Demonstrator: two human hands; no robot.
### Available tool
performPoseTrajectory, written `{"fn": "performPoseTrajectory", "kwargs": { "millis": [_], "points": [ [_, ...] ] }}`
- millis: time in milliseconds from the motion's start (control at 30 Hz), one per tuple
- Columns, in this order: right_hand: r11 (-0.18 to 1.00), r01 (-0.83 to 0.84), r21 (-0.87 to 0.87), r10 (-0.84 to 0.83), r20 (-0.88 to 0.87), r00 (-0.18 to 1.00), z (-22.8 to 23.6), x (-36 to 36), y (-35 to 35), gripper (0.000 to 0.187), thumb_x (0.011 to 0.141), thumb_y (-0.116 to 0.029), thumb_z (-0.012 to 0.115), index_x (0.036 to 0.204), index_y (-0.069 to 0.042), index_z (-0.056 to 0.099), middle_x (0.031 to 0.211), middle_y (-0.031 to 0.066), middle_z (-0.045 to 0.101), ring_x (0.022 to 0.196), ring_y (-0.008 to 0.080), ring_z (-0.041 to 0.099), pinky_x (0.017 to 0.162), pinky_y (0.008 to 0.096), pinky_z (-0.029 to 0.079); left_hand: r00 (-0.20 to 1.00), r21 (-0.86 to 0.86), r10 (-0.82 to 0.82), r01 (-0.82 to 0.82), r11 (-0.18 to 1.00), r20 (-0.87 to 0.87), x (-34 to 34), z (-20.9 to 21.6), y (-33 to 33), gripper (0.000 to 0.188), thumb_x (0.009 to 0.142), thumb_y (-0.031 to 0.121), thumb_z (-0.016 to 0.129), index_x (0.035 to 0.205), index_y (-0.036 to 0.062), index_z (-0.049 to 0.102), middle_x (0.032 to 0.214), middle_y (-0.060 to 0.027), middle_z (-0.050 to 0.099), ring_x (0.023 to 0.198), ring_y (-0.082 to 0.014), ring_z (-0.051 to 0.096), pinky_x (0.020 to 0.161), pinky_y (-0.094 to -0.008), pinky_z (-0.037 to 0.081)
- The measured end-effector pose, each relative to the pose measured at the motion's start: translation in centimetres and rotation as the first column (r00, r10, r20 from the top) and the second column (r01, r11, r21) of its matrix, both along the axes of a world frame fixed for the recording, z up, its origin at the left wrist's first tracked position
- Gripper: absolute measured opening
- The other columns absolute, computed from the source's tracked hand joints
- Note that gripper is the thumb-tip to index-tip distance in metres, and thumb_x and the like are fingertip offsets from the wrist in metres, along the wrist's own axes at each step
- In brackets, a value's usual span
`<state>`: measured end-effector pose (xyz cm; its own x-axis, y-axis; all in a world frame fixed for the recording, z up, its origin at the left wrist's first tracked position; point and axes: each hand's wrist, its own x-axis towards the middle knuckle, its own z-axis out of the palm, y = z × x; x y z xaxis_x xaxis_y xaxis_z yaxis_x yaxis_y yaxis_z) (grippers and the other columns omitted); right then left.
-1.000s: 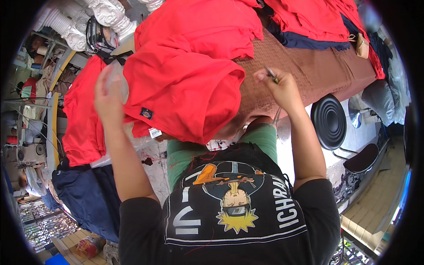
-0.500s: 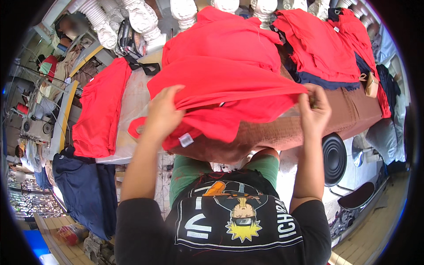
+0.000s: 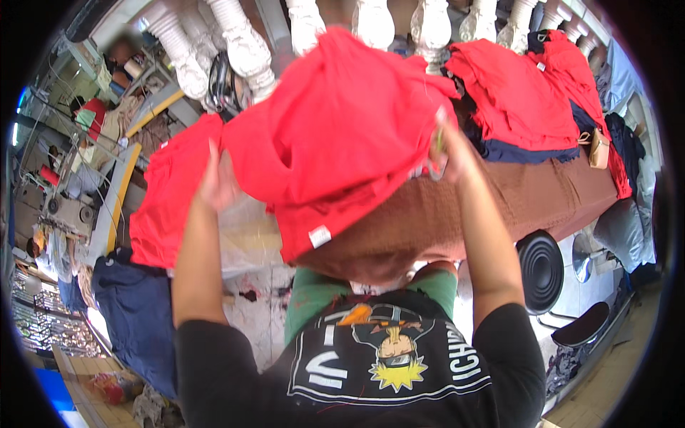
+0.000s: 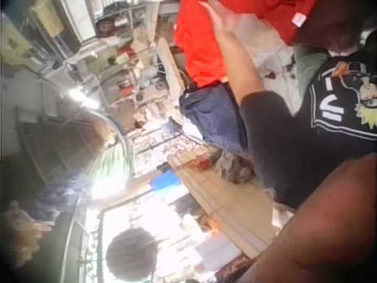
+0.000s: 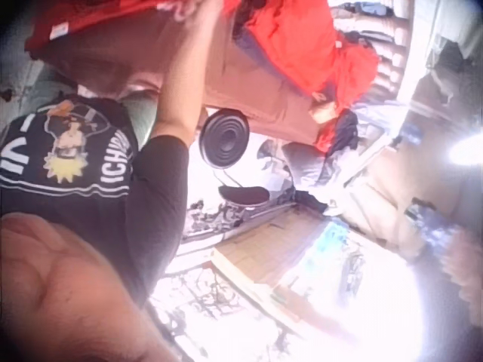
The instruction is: The person uses a hand-held snipping tool to remove loose threads from red garments, picking them up one at a time and stacking them on a table.
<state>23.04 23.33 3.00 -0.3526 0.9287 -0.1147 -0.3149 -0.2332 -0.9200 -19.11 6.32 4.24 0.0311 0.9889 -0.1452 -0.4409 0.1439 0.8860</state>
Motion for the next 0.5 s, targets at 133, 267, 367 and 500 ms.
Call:
{"fn": "performPoseTrajectory", "kwargs": {
  "millis": [133,267,367,500],
  "points": [
    [0.992,0.025,0.127,-0.051,0.205,0.977,-2.7,-0.7,-2.3,0.018,0.088,-0.029,0.069,0.094,-0.012,0.063,0.052,-0.0093,0.041,0.038,0.0033,0.030,0.037,0.0231,0.019,0.923,-0.076,-0.108,0.086,0.993,-0.369,3.2,-5.8,-3.0,0.047,0.091,0.027,0.062,0.131,0.0040,0.052,0.125,-0.0069,0.061,0.112,-0.0175,0.059,0.098,-0.0360,0.046],
    [0.921,0.130,0.367,-0.135,-0.014,0.991,2.8,2.8,-2.6,0.008,0.089,-0.018,0.066,0.094,-0.013,0.065,0.053,-0.0100,0.042,0.042,0.0021,0.032,0.040,0.0213,0.020,0.967,0.257,0.045,0.022,0.966,-0.251,5.1,4.5,-1.7,0.034,0.088,0.008,0.063,0.121,0.0040,0.058,0.115,-0.0060,0.065,0.103,-0.0148,0.063,0.094,-0.0310,0.049],
    [0.902,0.191,0.388,-0.175,-0.078,0.982,8.5,4.7,-1.2,0.012,0.090,-0.016,0.062,0.098,-0.008,0.064,0.053,-0.0072,0.043,0.041,0.0036,0.032,0.040,0.0220,0.021,0.962,0.513,0.253,-0.169,0.841,-0.098,-1.5,12.3,2.0,0.033,0.093,0.018,0.061,0.120,0.0017,0.055,0.119,-0.0087,0.063,0.110,-0.0181,0.061,0.094,-0.0312,0.050],
    [0.938,0.182,0.294,-0.118,-0.222,0.968,9.4,4.8,5.6,0.024,0.093,-0.033,0.060,0.097,-0.010,0.061,0.065,-0.0069,0.055,0.042,0.0031,0.030,0.043,0.0185,0.025,0.952,0.431,0.307,-0.278,0.858,0.004,-5.0,11.6,4.3,0.056,0.093,0.044,0.057,0.130,0.0038,0.049,0.130,-0.0108,0.057,0.116,-0.0220,0.056,0.100,-0.0405,0.046]
  ]
}}
